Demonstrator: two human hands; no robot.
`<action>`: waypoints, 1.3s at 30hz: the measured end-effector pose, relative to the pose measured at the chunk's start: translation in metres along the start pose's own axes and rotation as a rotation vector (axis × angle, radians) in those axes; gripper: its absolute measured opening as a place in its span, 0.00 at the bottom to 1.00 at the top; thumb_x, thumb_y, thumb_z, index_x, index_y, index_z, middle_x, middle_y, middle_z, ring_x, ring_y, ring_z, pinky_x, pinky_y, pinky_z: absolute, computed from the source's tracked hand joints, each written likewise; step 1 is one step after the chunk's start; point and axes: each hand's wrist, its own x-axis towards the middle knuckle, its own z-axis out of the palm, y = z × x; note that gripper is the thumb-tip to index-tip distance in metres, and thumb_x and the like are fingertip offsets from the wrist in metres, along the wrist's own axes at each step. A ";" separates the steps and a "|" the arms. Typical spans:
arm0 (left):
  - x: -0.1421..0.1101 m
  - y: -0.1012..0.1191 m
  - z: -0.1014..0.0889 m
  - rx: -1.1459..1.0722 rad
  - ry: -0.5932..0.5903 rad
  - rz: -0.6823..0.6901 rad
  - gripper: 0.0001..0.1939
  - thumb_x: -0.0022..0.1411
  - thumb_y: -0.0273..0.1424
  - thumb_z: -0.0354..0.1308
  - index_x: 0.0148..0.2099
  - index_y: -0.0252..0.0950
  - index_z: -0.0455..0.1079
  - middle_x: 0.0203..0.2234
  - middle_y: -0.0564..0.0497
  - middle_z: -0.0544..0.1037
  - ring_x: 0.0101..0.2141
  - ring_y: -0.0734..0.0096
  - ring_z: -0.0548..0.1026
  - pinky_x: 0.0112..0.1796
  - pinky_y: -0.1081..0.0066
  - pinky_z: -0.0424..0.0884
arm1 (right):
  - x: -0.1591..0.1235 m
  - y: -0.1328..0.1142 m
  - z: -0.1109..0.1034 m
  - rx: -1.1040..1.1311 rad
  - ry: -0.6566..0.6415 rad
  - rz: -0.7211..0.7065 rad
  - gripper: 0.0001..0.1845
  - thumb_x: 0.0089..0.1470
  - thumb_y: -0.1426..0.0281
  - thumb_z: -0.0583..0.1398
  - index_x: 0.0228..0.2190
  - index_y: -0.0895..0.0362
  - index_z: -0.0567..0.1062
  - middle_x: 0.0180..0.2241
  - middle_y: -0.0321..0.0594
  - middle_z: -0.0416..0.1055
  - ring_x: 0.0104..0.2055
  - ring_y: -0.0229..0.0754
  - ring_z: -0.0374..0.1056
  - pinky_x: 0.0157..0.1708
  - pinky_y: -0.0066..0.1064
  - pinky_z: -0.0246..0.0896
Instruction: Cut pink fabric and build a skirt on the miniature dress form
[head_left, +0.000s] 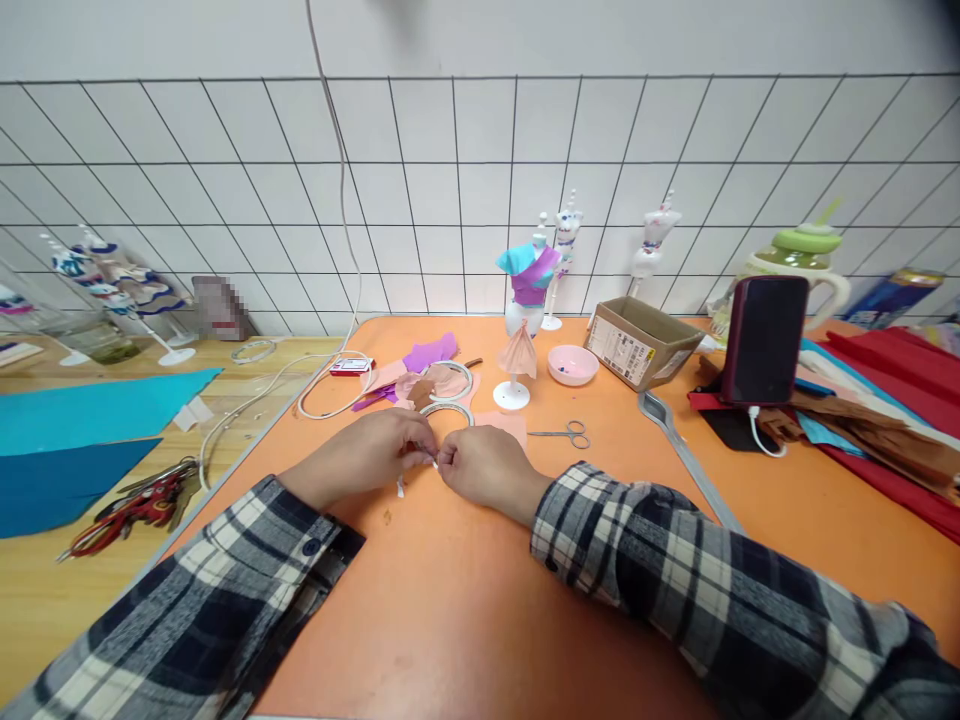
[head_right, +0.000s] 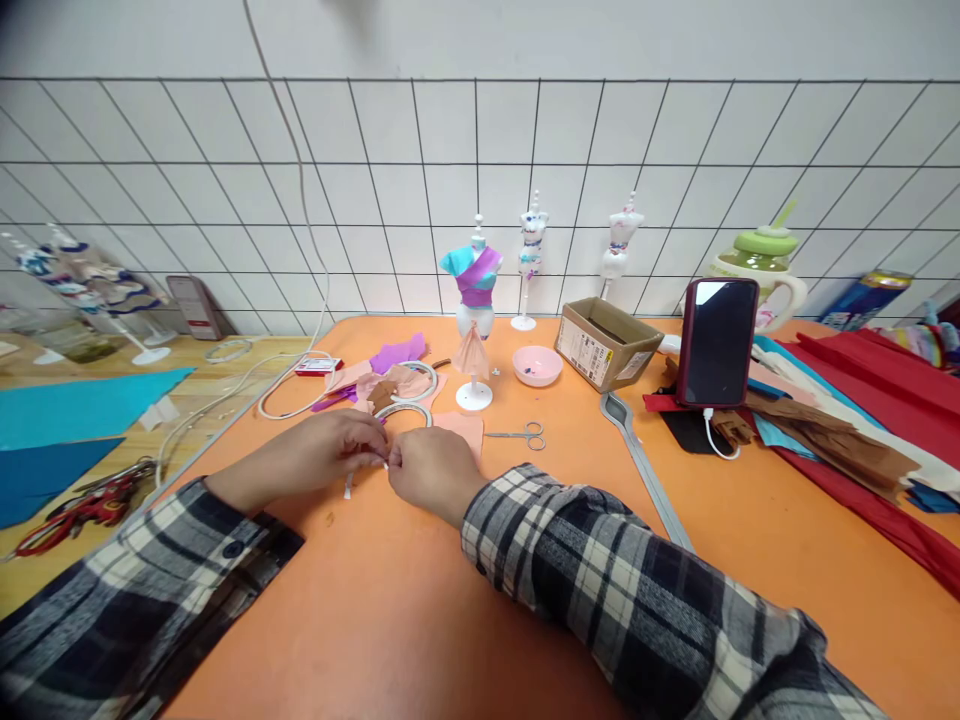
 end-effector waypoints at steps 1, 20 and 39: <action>0.001 0.000 0.001 0.031 0.003 0.002 0.09 0.64 0.31 0.54 0.38 0.38 0.77 0.34 0.49 0.79 0.36 0.69 0.75 0.38 0.72 0.68 | -0.001 0.000 0.001 0.005 0.001 0.006 0.11 0.55 0.67 0.56 0.34 0.49 0.78 0.35 0.36 0.78 0.37 0.43 0.72 0.31 0.29 0.57; 0.006 0.014 0.005 0.154 -0.028 -0.220 0.10 0.60 0.29 0.52 0.36 0.40 0.75 0.31 0.52 0.81 0.33 0.66 0.75 0.32 0.71 0.64 | -0.017 -0.002 0.001 -0.120 0.123 -0.084 0.13 0.60 0.67 0.52 0.39 0.55 0.76 0.38 0.42 0.77 0.38 0.45 0.73 0.30 0.31 0.58; 0.002 0.003 0.008 0.134 -0.019 -0.237 0.09 0.59 0.28 0.52 0.35 0.39 0.74 0.29 0.52 0.80 0.32 0.66 0.74 0.31 0.71 0.63 | 0.000 -0.004 0.011 -0.191 0.140 -0.154 0.13 0.60 0.69 0.52 0.36 0.57 0.77 0.34 0.44 0.77 0.33 0.45 0.73 0.27 0.31 0.57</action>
